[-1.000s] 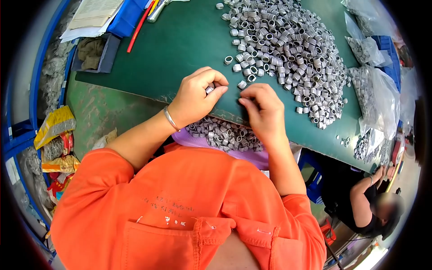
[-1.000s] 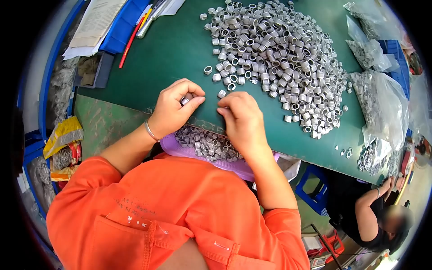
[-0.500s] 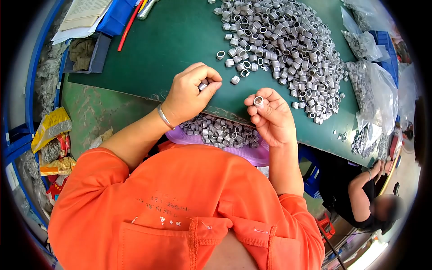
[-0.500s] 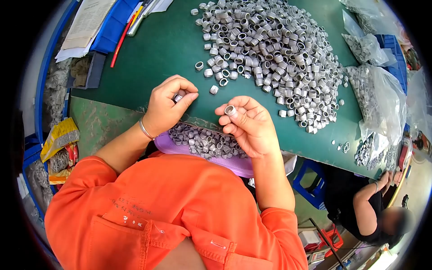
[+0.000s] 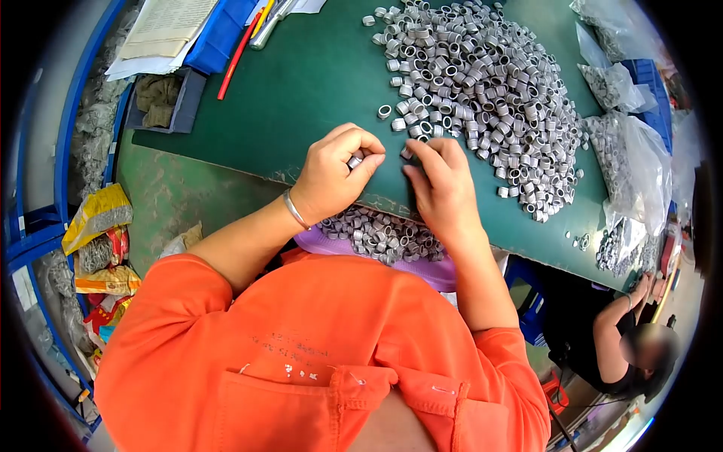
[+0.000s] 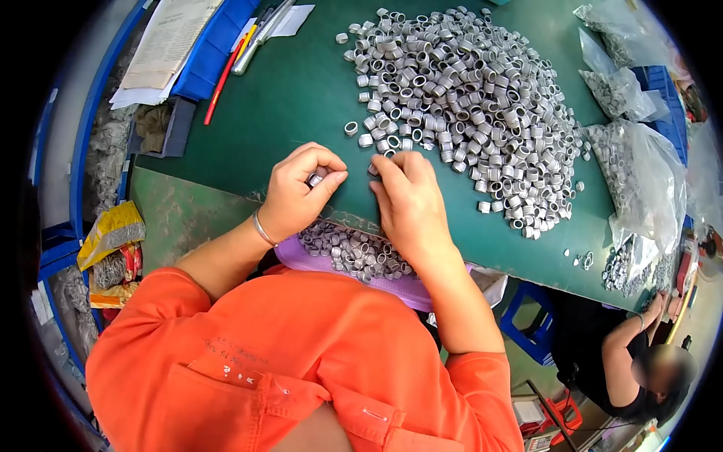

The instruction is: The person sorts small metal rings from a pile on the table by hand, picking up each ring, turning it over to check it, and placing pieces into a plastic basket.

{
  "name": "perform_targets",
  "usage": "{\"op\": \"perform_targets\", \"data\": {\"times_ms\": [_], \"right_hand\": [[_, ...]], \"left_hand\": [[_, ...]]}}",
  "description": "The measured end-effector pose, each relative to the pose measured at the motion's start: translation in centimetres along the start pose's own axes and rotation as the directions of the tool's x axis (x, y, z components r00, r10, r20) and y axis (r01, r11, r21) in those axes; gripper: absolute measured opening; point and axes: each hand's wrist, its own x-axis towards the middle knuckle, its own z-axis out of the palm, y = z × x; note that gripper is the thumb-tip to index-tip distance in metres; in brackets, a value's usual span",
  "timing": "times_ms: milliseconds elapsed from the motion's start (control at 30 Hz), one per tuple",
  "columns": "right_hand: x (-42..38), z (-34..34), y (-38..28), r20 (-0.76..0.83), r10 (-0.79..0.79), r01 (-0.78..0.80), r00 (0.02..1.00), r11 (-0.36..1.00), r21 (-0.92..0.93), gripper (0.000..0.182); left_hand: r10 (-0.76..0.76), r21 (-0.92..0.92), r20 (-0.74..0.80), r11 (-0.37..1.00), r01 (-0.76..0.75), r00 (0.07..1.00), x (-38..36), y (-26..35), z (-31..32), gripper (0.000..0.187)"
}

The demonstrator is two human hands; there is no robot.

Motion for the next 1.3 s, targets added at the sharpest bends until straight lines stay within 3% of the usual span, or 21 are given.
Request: {"op": "perform_targets", "data": {"times_ms": [100,167,200,233,267,400,433,500,600,733,800,833,867,900,933,967,1033,1067,1133,1300], "right_hand": [[0.3,0.6,0.5,-0.025,-0.069,0.067,0.997,0.995,-0.068,0.029],[-0.2,0.4,0.4,0.002,0.102,-0.1,0.995,0.972,0.211,0.03],[-0.6,-0.2,-0.1,0.09,0.303,-0.314,0.949,0.876,0.367,0.029],[-0.8,-0.4,-0.2,0.164,0.392,-0.4,0.905,0.657,0.639,0.028],[-1.0,-0.6,-0.3,0.261,0.45,-0.438,0.854,0.353,0.827,0.028],[-2.1,-2.0,0.7,0.502,0.374,-0.482,0.78,-0.152,0.863,0.024],[-2.2,-2.1,0.8,0.503,0.377,-0.484,0.778,-0.151,0.862,0.024],[-2.4,-2.3,1.0,0.566,0.317,-0.475,0.761,-0.321,0.819,0.02],[-2.6,-2.3,1.0,0.564,0.271,-0.467,0.78,-0.346,0.813,0.017],[-3.1,-2.6,0.4,0.54,0.324,-0.468,0.777,-0.277,0.839,0.017],[-3.7,-3.1,0.6,0.574,0.225,-0.572,0.787,-0.08,0.816,0.017],[-3.7,-4.1,-0.1,0.638,0.31,-0.707,0.705,0.23,0.669,0.017],[-3.0,-4.3,-1.6,0.602,0.358,-0.686,0.713,0.531,0.497,0.015],[-2.8,-4.0,-2.0,0.466,0.321,-0.511,0.824,0.775,0.372,0.017],[-2.6,-3.7,-2.2,0.339,0.23,-0.303,0.912,0.935,0.182,0.02],[-2.2,-3.4,-2.1,0.34,0.229,-0.303,0.912,0.935,0.183,0.02],[-0.2,-2.3,-1.1,0.185,-0.058,0.089,0.981,0.982,-0.165,0.032],[0.9,-1.3,-0.6,0.184,-0.058,0.09,0.981,0.982,-0.165,0.032],[3.0,0.8,0.2,0.065,-0.301,0.306,0.951,0.896,-0.322,0.035],[2.8,0.8,0.6,0.145,-0.254,0.289,0.956,0.898,-0.33,0.033]], "left_hand": [[0.001,0.025,-0.007,1.0,-0.001,1.0,0.1,0.0,-0.1,0.007],[-0.008,0.012,-0.003,1.0,0.008,1.0,0.0,0.1,-0.2,0.007],[-0.009,0.009,0.0,1.0,0.009,1.0,0.1,0.1,-0.2,0.007],[0.007,0.024,0.004,1.0,-0.007,1.0,0.1,0.1,-0.2,0.008],[0.022,0.036,0.01,0.999,-0.022,1.0,0.1,0.2,-0.1,0.008],[0.022,0.036,0.01,0.999,-0.023,1.0,0.1,0.0,0.0,0.008],[0.026,0.029,0.007,0.999,-0.027,1.0,0.1,0.0,0.0,0.008],[0.035,0.027,0.008,0.999,-0.035,0.999,0.0,0.0,-0.1,0.009],[0.024,0.031,0.013,0.999,-0.025,1.0,0.1,0.2,-0.1,0.008],[0.042,0.041,0.009,0.998,-0.043,0.999,0.0,0.0,-0.1,0.008],[0.04,0.034,-0.001,0.999,-0.04,0.999,0.0,-0.1,-0.1,0.008],[0.042,0.036,-0.004,0.998,-0.041,0.999,0.1,-0.1,-0.1,0.008],[0.046,0.032,-0.004,0.998,-0.045,0.999,0.1,-0.2,-0.1,0.008],[0.048,0.026,-0.003,0.999,-0.048,0.999,0.0,-0.2,-0.1,0.009],[0.046,0.027,-0.004,0.999,-0.046,0.999,-0.1,-0.2,-0.2,0.009],[0.036,0.015,-0.02,0.999,-0.036,0.999,-0.1,-0.2,-0.1,0.009],[0.029,0.003,-0.036,1.0,-0.029,0.999,-0.1,-0.3,0.0,0.009],[0.044,0.009,-0.038,0.999,-0.044,0.998,-0.1,-0.4,0.0,0.009],[0.063,0.021,-0.038,0.998,-0.062,0.997,-0.3,-0.4,-0.1,0.009],[0.071,0.048,-0.023,0.996,-0.07,0.997,-0.2,-0.4,-0.1,0.008]]}}
